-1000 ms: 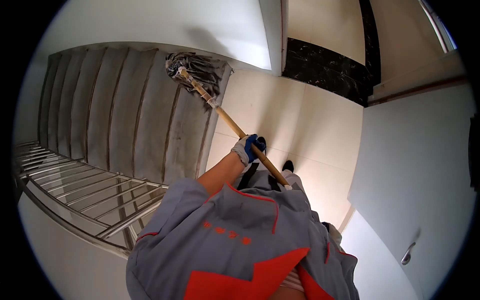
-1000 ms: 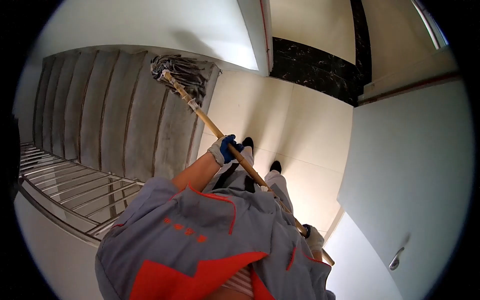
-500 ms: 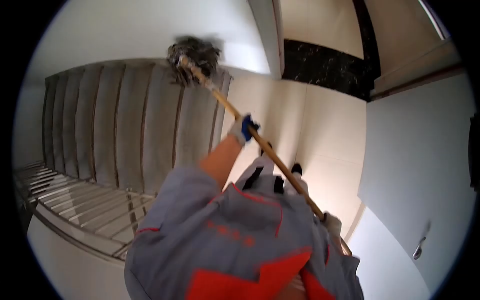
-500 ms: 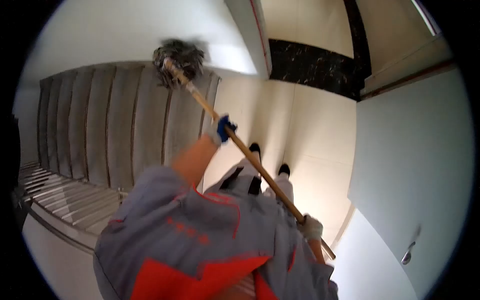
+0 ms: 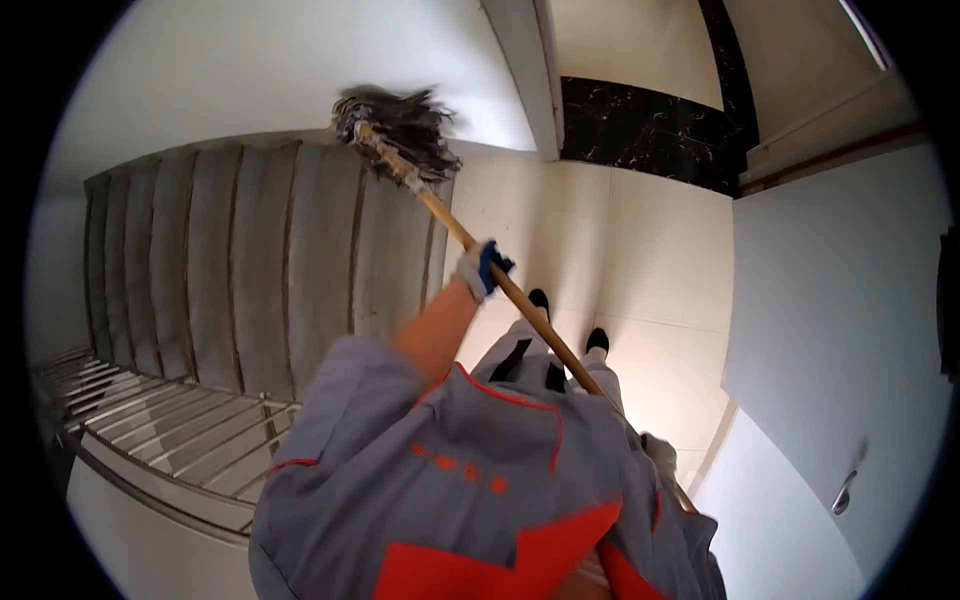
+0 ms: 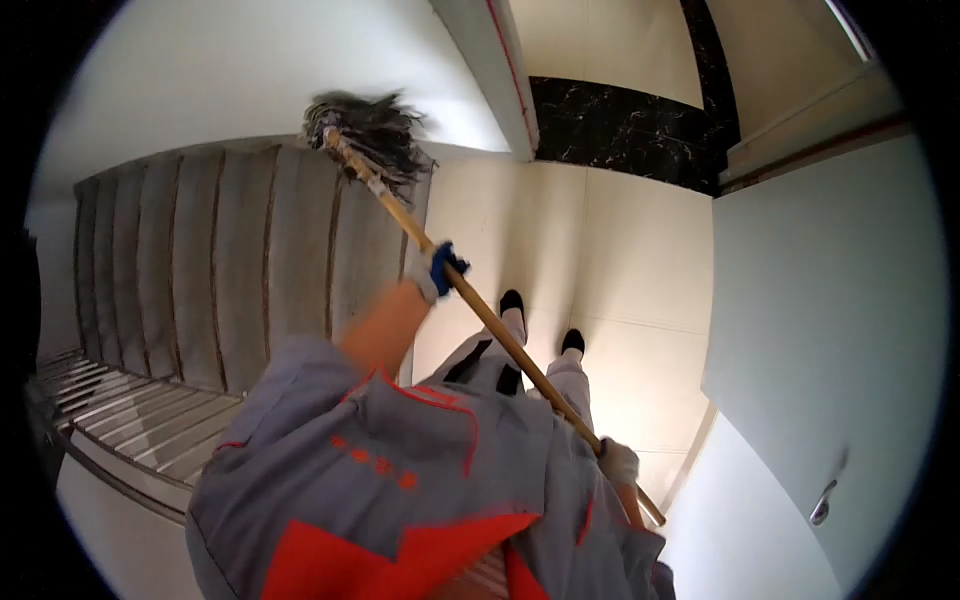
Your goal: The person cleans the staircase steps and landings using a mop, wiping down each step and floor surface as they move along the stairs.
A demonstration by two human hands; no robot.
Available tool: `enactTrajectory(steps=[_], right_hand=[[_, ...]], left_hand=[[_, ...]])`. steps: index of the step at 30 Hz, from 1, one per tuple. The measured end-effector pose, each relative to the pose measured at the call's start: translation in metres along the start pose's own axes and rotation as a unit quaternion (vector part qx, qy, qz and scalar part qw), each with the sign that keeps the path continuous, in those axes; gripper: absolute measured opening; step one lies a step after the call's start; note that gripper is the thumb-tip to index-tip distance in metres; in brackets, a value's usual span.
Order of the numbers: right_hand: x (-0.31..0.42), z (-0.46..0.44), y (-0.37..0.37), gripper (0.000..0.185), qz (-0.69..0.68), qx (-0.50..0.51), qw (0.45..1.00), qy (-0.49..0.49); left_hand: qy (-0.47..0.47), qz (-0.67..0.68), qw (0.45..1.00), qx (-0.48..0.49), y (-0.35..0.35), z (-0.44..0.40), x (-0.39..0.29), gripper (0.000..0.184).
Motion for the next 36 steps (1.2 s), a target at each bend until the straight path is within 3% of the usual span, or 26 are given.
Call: enactTrajectory(steps=[2,3,6,7,8,10,12,14,16,18,19,20,21,23,24,26,27,28,29,30,31,36], right_hand=[[-0.002,0.003,0.001,0.041,0.003,0.005,1.000,0.007],[0.001,0.006,-0.005,0.041,0.003,0.005,1.000,0.008],[0.012,0.016,-0.025,0.041,0.003,0.003,1.000,0.012],[0.012,0.019,-0.027,0.041,0.003,0.003,1.000,0.013],[-0.012,0.009,-0.007,0.043,0.013,0.040,0.999,0.018],[-0.004,0.002,-0.019,0.039,-0.007,0.050,0.998,0.024],[0.030,-0.014,-0.039,0.032,0.005,0.010,1.000,-0.020],[0.044,0.015,-0.082,0.028,0.021,0.012,1.000,-0.010],[0.008,-0.001,-0.054,0.027,0.012,0.021,1.000,-0.020],[0.004,-0.025,-0.035,0.029,-0.005,-0.005,0.999,-0.044],[0.014,-0.037,-0.031,0.031,-0.016,-0.036,0.997,-0.062],[0.024,-0.044,-0.033,0.033,-0.027,-0.067,0.994,-0.080],[0.027,-0.029,-0.045,0.034,-0.006,-0.015,1.000,-0.023],[0.017,-0.016,-0.055,0.030,0.025,0.006,0.999,-0.031],[0.009,-0.016,-0.057,0.028,0.043,0.017,0.998,-0.035],[0.015,-0.032,-0.048,0.029,0.031,-0.001,0.997,-0.067],[0.026,-0.035,-0.047,0.031,0.034,-0.014,0.996,-0.075],[0.033,-0.036,-0.050,0.033,0.036,-0.027,0.995,-0.083],[0.009,-0.029,-0.040,0.036,0.073,0.001,0.997,-0.019],[0.015,-0.002,-0.062,0.037,0.062,0.003,0.997,-0.041],[0.002,-0.013,-0.058,0.038,0.056,0.000,0.997,-0.045],[-0.036,-0.008,-0.053,0.042,0.039,-0.002,0.999,-0.012]], left_hand=[[0.000,-0.020,0.999,-0.027,0.027,0.059,0.024,0.021],[0.007,-0.031,0.999,0.009,0.044,0.045,-0.001,0.021],[-0.058,-0.006,0.996,-0.072,0.015,-0.005,0.006,0.018],[-0.054,0.032,0.997,-0.034,0.001,0.010,0.028,0.016],[0.002,-0.027,0.998,-0.048,0.006,0.034,0.034,0.015],[-0.011,-0.030,0.999,-0.004,0.023,0.033,0.021,0.016],[-0.053,-0.002,0.994,-0.095,0.022,-0.009,-0.011,0.018],[-0.048,0.036,0.997,-0.055,0.010,-0.005,0.005,0.019],[0.030,-0.002,1.000,-0.001,0.046,0.045,0.018,0.021],[0.019,-0.007,0.999,0.032,0.062,0.042,0.005,0.020],[0.009,-0.029,1.000,0.005,0.054,0.005,-0.010,0.020],[-0.037,-0.023,0.995,-0.088,0.051,-0.002,-0.017,0.019],[-0.017,0.002,0.998,-0.053,0.040,-0.004,-0.011,0.018],[0.037,0.023,0.999,0.024,0.028,0.035,0.006,0.017],[0.036,0.020,0.999,-0.033,0.034,0.056,0.007,0.017],[0.032,0.050,0.997,-0.057,0.009,0.016,-0.009,0.018],[-0.010,0.054,0.991,-0.126,0.000,-0.005,-0.018,0.020],[-0.038,0.049,0.993,-0.105,-0.007,-0.013,-0.016,0.020],[-0.048,0.057,0.993,-0.094,-0.017,-0.007,0.002,0.020],[-0.058,0.065,0.993,-0.082,-0.023,0.006,0.028,0.019],[0.003,0.054,0.996,-0.072,0.008,0.036,0.025,0.018],[-0.047,0.065,0.996,-0.042,0.022,0.070,0.055,0.017]])
Point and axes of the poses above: each hand's wrist, its own z-axis away from the middle knuckle, its own y-axis out of the palm, x = y × z, the point moved 10 cm from there along -z, towards the middle knuckle, and after that the axes turned 7 degrees about z, right-handed, at the moved point
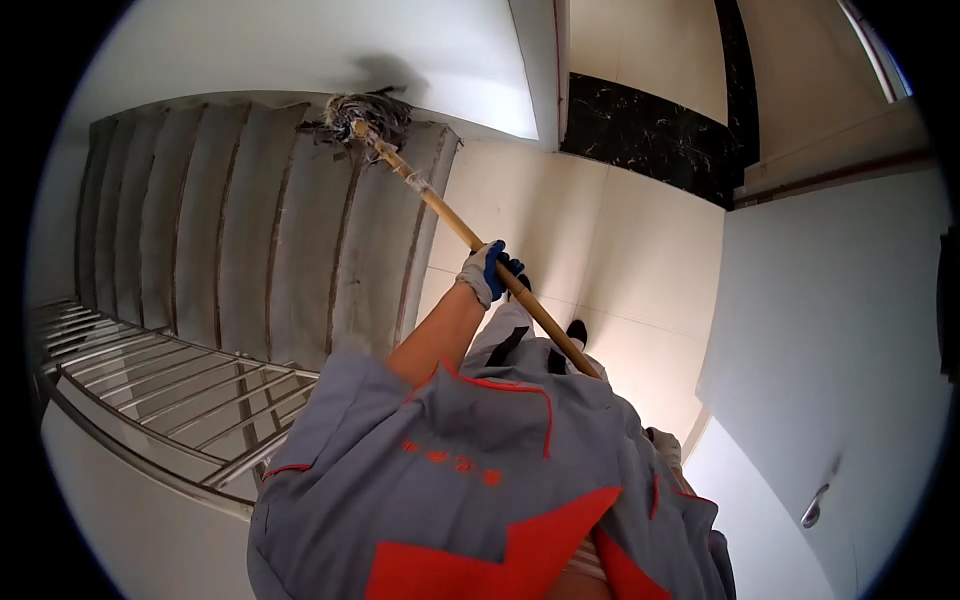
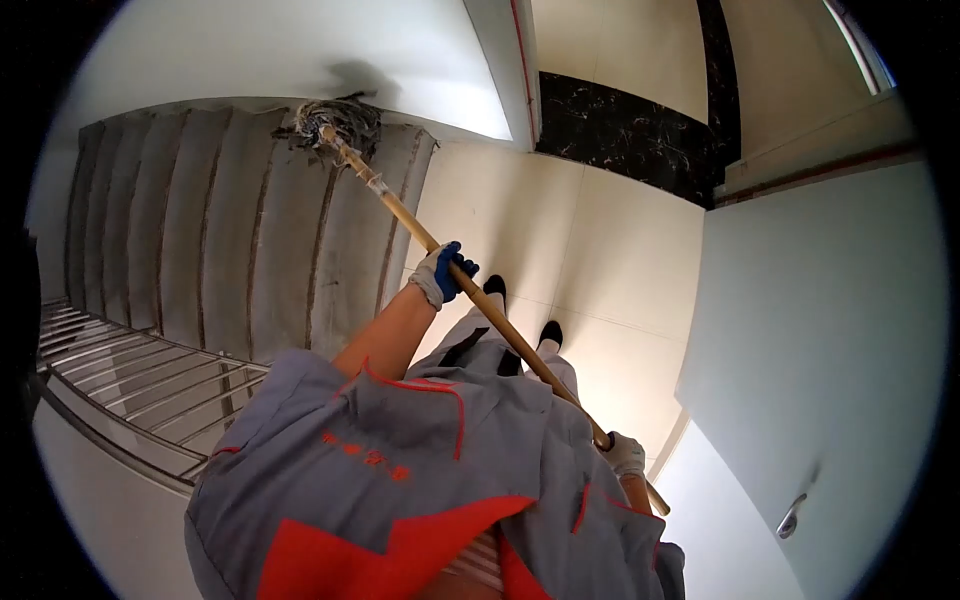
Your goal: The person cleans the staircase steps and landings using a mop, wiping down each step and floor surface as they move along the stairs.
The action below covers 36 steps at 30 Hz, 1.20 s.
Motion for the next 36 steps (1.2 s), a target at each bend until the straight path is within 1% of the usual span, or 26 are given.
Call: enactTrajectory(steps=[1,3,4,7,8,11,13,16,17,18,20,22,24,26,27,28,29,30,31,32,34,35,36], right_hand=[[-0.005,-0.006,0.001,0.042,0.000,-0.015,1.000,-0.021],[-0.005,-0.006,-0.013,0.038,0.021,-0.037,0.999,-0.031],[-0.005,-0.005,-0.020,0.036,0.031,-0.048,0.998,-0.036],[-0.005,0.020,-0.068,0.029,0.058,-0.132,0.989,-0.013],[-0.005,0.031,-0.087,0.022,0.041,-0.180,0.983,-0.023],[-0.013,0.049,-0.117,0.019,0.086,-0.289,0.951,-0.064],[-0.015,0.064,-0.134,0.017,0.111,-0.317,0.938,-0.080],[-0.019,0.084,-0.168,0.015,0.166,-0.368,0.909,-0.103],[-0.018,0.092,-0.183,0.015,0.188,-0.385,0.897,-0.110],[-0.008,0.108,-0.204,0.012,0.195,-0.415,0.878,-0.140],[-0.004,0.132,-0.239,0.015,0.193,-0.497,0.829,-0.168],[0.011,0.168,-0.276,0.021,0.238,-0.582,0.756,-0.178],[0.016,0.198,-0.311,0.026,0.286,-0.651,0.666,-0.224],[0.022,0.214,-0.333,0.026,0.303,-0.655,0.653,-0.228],[0.034,0.226,-0.337,0.026,0.325,-0.674,0.616,-0.248],[0.048,0.237,-0.339,0.026,0.345,-0.691,0.576,-0.268],[0.057,0.249,-0.336,0.022,0.356,-0.700,0.554,-0.277],[0.078,0.268,-0.328,0.021,0.369,-0.719,0.520,-0.277],[0.098,0.277,-0.320,0.021,0.377,-0.715,0.504,-0.305],[0.117,0.286,-0.310,0.022,0.385,-0.710,0.487,-0.332],[0.154,0.292,-0.289,0.028,0.414,-0.681,0.505,-0.332],[0.173,0.298,-0.277,0.027,0.414,-0.677,0.502,-0.344],[0.186,0.302,-0.263,0.027,0.422,-0.676,0.501,-0.337]], left_hand=[[0.013,0.012,1.000,-0.006,-0.010,-0.004,-0.001,0.016],[0.030,0.038,0.999,-0.020,-0.019,0.010,-0.005,0.016],[0.036,0.047,0.998,-0.007,-0.018,0.015,-0.004,0.016],[0.041,0.089,0.994,0.043,-0.014,0.024,-0.001,0.017],[0.046,0.102,0.993,0.046,-0.016,0.029,0.001,0.017],[0.057,0.143,0.987,0.045,-0.031,0.045,0.012,0.017],[0.057,0.173,0.983,0.034,-0.046,0.060,0.021,0.020],[0.019,0.219,0.974,0.064,-0.058,0.064,0.045,0.026],[0.031,0.233,0.970,0.064,-0.055,0.077,0.048,0.028],[0.034,0.249,0.966,0.068,-0.058,0.079,0.055,0.029],[0.042,0.282,0.955,0.076,-0.067,0.081,0.071,0.029],[0.043,0.321,0.942,0.091,-0.058,0.093,0.091,0.029],[0.012,0.341,0.931,0.130,-0.041,0.106,0.115,0.022],[-0.038,0.388,0.908,0.150,-0.040,0.114,0.141,0.016],[-0.066,0.387,0.908,0.147,-0.040,0.133,0.147,0.012],[-0.065,0.387,0.905,0.163,-0.047,0.144,0.149,0.012],[-0.073,0.382,0.903,0.181,-0.056,0.155,0.154,0.011],[-0.080,0.377,0.901,0.199,-0.068,0.163,0.159,0.011],[-0.087,0.406,0.884,0.213,-0.086,0.167,0.166,0.010],[-0.098,0.417,0.881,0.201,-0.112,0.164,0.178,0.009],[-0.085,0.416,0.884,0.197,-0.155,0.181,0.184,0.008],[-0.058,0.435,0.875,0.203,-0.181,0.169,0.193,0.008],[-0.097,0.447,0.872,0.172,-0.200,0.176,0.202,0.009]])
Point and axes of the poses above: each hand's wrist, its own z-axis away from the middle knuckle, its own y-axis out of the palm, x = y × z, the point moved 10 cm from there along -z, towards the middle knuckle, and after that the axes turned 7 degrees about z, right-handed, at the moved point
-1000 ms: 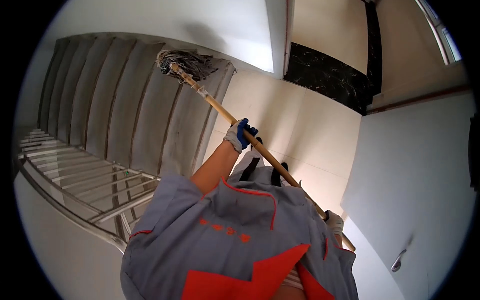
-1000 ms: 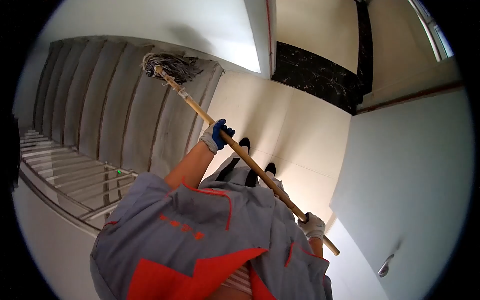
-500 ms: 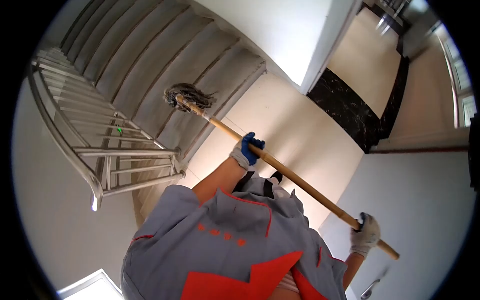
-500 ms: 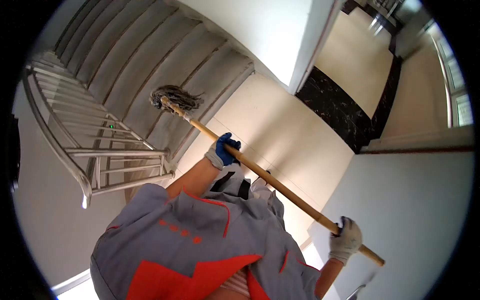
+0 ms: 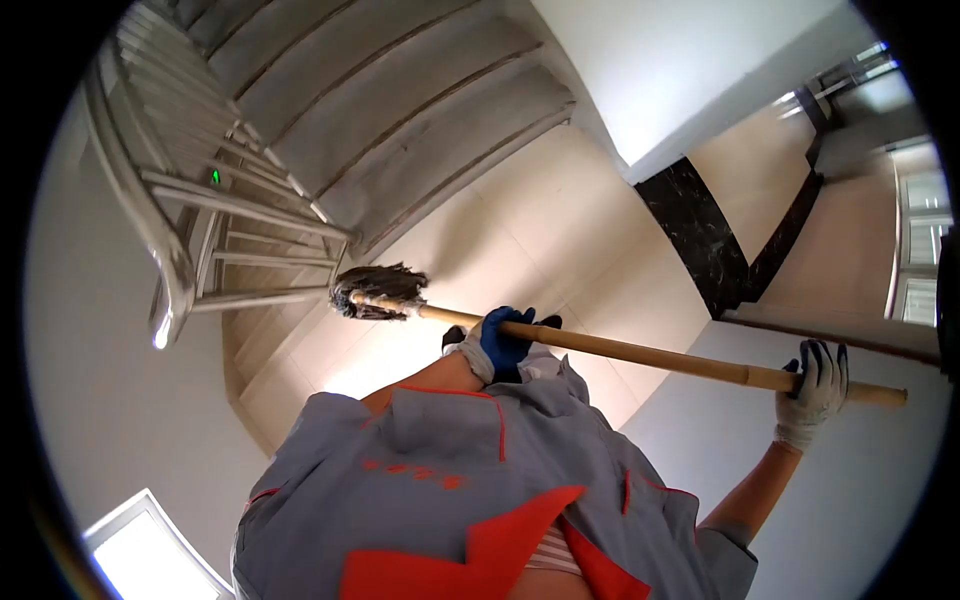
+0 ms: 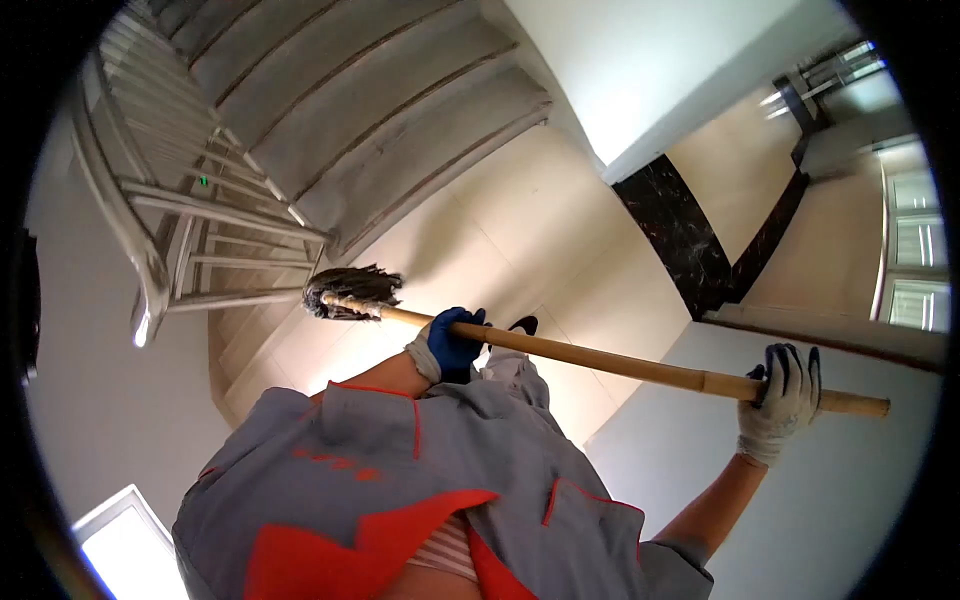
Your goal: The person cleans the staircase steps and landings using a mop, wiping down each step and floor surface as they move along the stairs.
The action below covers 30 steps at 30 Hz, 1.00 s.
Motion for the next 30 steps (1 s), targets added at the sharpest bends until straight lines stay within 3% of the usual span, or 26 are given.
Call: enactTrajectory(steps=[4,5,6,8,11,14,15,16,18,20,23,26,28,30], right_hand=[[0.045,-0.023,-0.020,0.026,-0.042,-0.037,0.994,-0.097],[0.054,-0.027,-0.036,0.026,-0.049,-0.059,0.989,-0.123],[0.071,-0.030,-0.049,0.026,-0.056,-0.081,0.984,-0.148],[0.119,-0.021,-0.068,0.026,-0.067,-0.086,0.978,-0.176],[0.202,-0.040,-0.097,0.024,-0.095,-0.110,0.964,-0.223],[0.267,-0.052,-0.124,0.021,-0.131,-0.123,0.949,-0.258],[0.292,-0.049,-0.126,0.021,-0.144,-0.125,0.944,-0.270],[0.314,-0.046,-0.129,0.021,-0.157,-0.127,0.938,-0.283],[0.349,-0.035,-0.144,0.018,-0.183,-0.168,0.924,-0.291],[0.368,-0.033,-0.148,0.017,-0.204,-0.193,0.913,-0.296],[0.395,-0.047,-0.134,0.022,-0.230,-0.168,0.911,-0.297],[0.394,-0.055,-0.110,0.022,-0.219,-0.134,0.920,-0.297],[0.381,-0.039,-0.087,0.021,-0.223,-0.121,0.921,-0.295],[0.369,-0.026,-0.079,0.026,-0.220,-0.080,0.935,-0.266]], left_hand=[[0.117,0.084,0.990,-0.008,-0.056,0.034,-0.010,0.006],[0.126,0.097,0.985,-0.064,-0.056,0.062,-0.004,0.008],[0.051,0.149,0.983,-0.093,-0.077,0.074,-0.001,0.008],[0.118,0.175,0.974,-0.078,-0.109,0.101,-0.035,0.007],[0.134,0.241,0.958,-0.079,-0.152,0.154,-0.083,0.008],[0.233,0.217,0.948,0.005,-0.198,0.174,-0.133,0.008],[0.214,0.224,0.947,0.085,-0.194,0.194,-0.145,0.008],[0.193,0.283,0.938,-0.050,-0.227,0.211,-0.140,0.010],[0.224,0.366,0.902,0.042,-0.257,0.228,-0.161,0.014],[0.256,0.413,0.874,0.002,-0.277,0.255,-0.158,0.017],[0.272,0.428,0.861,0.042,-0.276,0.269,-0.165,0.015],[0.295,0.348,0.889,0.041,-0.271,0.265,-0.170,0.012],[0.252,0.402,0.876,-0.090,-0.292,0.259,-0.147,0.011],[0.218,0.335,0.912,-0.095,-0.303,0.244,-0.141,0.009]])
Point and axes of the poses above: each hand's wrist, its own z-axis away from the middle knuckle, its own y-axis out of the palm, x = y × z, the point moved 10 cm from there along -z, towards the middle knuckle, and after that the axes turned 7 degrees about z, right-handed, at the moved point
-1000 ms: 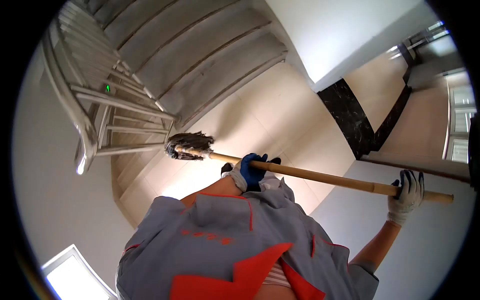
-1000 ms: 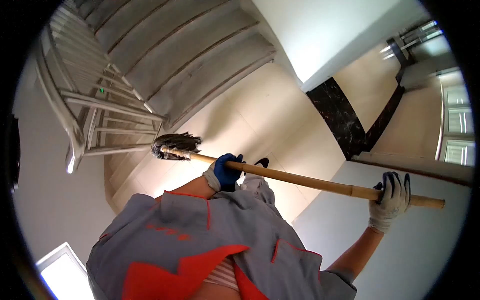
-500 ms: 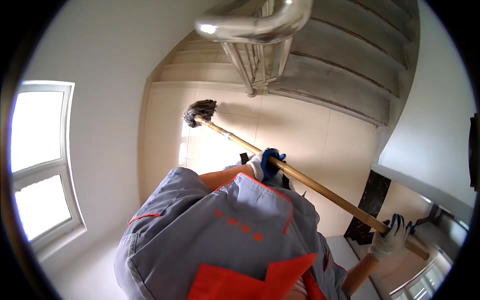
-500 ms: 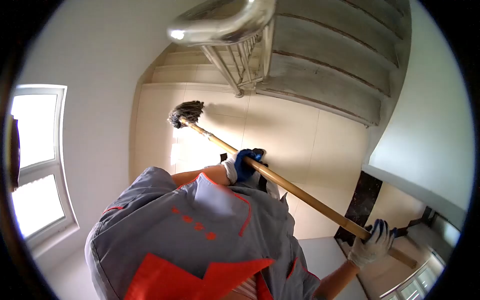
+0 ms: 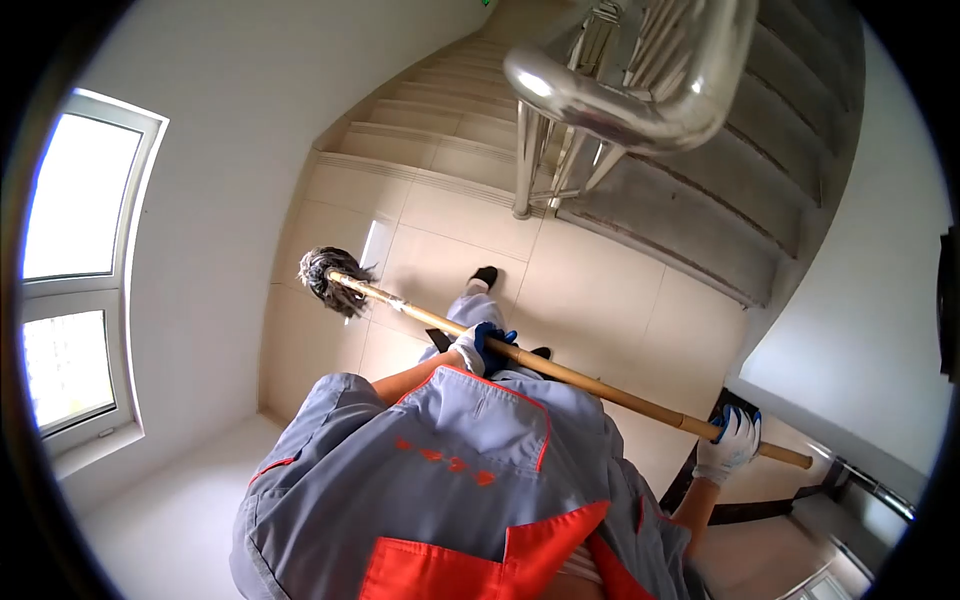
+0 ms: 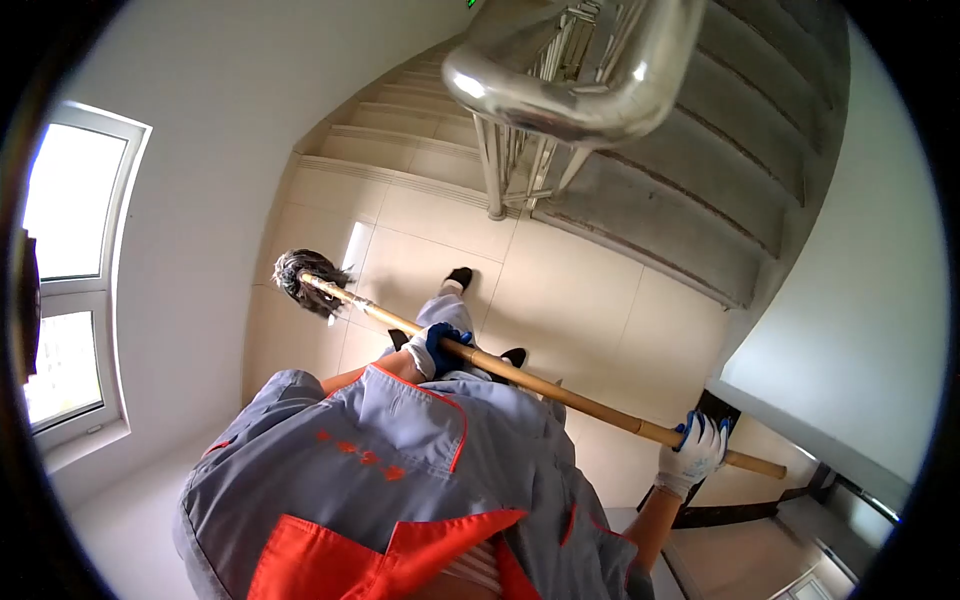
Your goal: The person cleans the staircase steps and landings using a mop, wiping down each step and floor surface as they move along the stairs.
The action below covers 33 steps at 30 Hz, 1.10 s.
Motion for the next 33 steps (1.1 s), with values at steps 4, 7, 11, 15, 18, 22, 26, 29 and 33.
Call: enactTrajectory(steps=[4,7,11,15,18,22,26,29,33], right_hand=[[0.005,-0.005,-0.017,0.020,0.009,-0.041,0.999,0.007],[-0.005,0.002,-0.007,0.022,0.011,-0.022,1.000,0.016],[0.001,-0.012,-0.015,0.023,0.003,-0.020,1.000,0.018],[0.013,-0.028,-0.046,0.021,0.008,-0.038,0.999,0.001],[0.028,-0.043,-0.076,0.021,0.016,-0.050,0.998,-0.025],[0.038,-0.067,-0.101,0.019,0.038,-0.075,0.995,-0.061],[0.054,-0.098,-0.147,0.022,0.072,-0.090,0.988,-0.099],[0.072,-0.105,-0.186,0.015,0.118,-0.123,0.978,-0.119],[0.096,-0.102,-0.207,0.014,0.223,-0.163,0.957,-0.084]], left_hand=[[0.035,-0.020,0.999,0.036,0.009,0.006,-0.003,0.009],[0.082,-0.022,0.995,0.048,0.028,0.020,-0.006,0.010],[0.071,-0.006,0.997,0.027,0.029,0.015,-0.015,0.011],[0.074,-0.001,0.988,0.132,0.030,0.000,-0.027,0.014],[0.077,0.015,0.989,0.129,0.034,-0.005,-0.037,0.012],[0.072,0.040,0.986,0.148,0.057,-0.012,-0.045,0.016],[0.032,0.045,0.983,0.173,0.080,-0.002,-0.036,0.019],[0.021,0.004,0.988,0.151,0.089,0.015,-0.021,0.017],[0.032,-0.022,0.976,0.213,0.093,0.006,0.010,0.012]])
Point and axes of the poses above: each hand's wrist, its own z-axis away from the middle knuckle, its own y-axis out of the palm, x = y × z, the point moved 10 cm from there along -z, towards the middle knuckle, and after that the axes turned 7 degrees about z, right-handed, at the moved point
